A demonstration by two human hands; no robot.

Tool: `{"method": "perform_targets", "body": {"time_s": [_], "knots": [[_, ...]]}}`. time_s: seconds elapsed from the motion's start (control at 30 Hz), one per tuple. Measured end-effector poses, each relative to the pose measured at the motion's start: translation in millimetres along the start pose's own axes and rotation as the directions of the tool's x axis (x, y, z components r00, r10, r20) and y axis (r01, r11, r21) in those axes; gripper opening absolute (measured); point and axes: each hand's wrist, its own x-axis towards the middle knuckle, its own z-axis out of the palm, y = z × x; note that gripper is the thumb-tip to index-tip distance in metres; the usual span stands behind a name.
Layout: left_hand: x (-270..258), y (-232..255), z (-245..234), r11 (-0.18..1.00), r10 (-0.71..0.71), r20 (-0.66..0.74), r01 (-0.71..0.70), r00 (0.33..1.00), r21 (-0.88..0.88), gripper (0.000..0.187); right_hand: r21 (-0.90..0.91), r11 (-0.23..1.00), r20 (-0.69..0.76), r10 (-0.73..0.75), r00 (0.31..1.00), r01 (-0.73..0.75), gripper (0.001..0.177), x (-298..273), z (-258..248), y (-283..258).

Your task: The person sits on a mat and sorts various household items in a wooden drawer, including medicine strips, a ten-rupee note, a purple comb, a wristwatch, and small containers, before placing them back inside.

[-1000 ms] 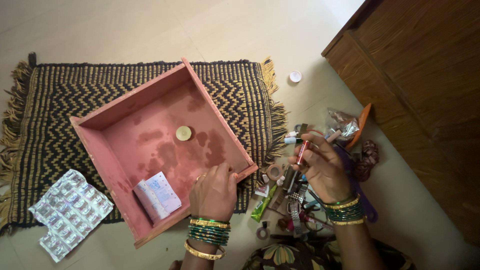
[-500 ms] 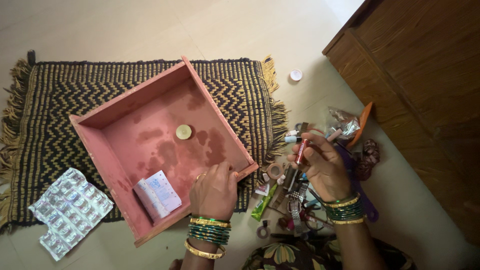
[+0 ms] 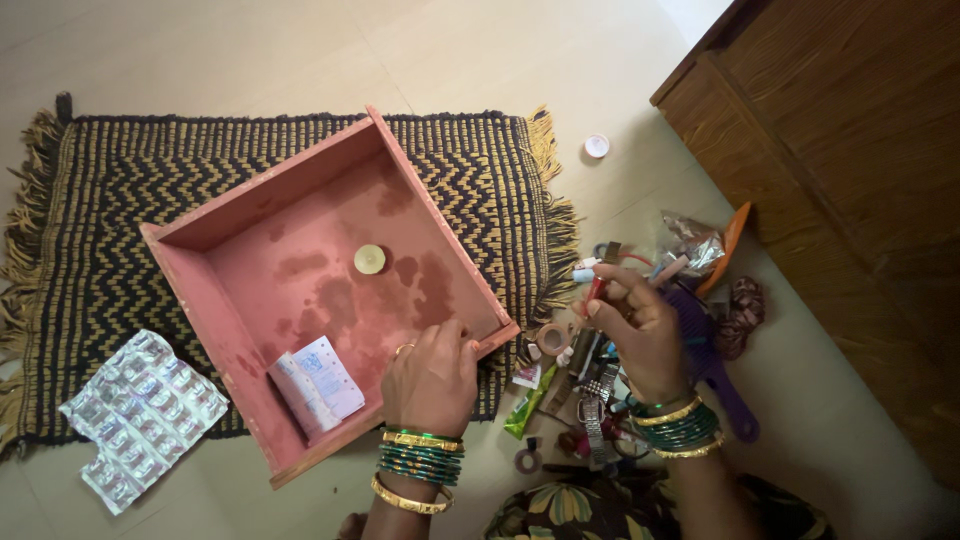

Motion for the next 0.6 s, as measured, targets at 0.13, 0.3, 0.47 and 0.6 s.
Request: {"method": "perform_targets", "body": {"time_s": [0.13, 0.3, 0.47, 0.6], "knots": [[-0.3, 0.1, -0.8, 1.0, 0.01, -0.012, -0.01, 1.0, -0.006, 0.018, 0.027, 1.0, -0.01, 0.011, 1.0, -0.01, 0.037, 2.4, -3.1, 3.2], [-0.7, -0.6, 1.5, 1.0, -0.001, 0.0, 0.001, 1.0, 0.001, 0.019, 0.115, 0.986, -0.032, 0.127, 0.991, -0.123, 0.03, 4.3, -5.7, 5.5], [0.2, 4.0, 11.7, 0.992, 0.06, -0.068, -0.067, 0.996, -0.103, 0.017, 0.171, 0.973, -0.014, 0.157, 0.987, -0.153, 0.027, 1.7, -1.1, 3.4], [1.2, 4.7, 18.9, 0.912, 0.071, -0.067, -0.092, 0.995, -0.399, 0.016, 0.236, 0.952, 0.058, 0.185, 0.981, -0.193, 0.025, -11.5, 19.0, -4.9]]}}
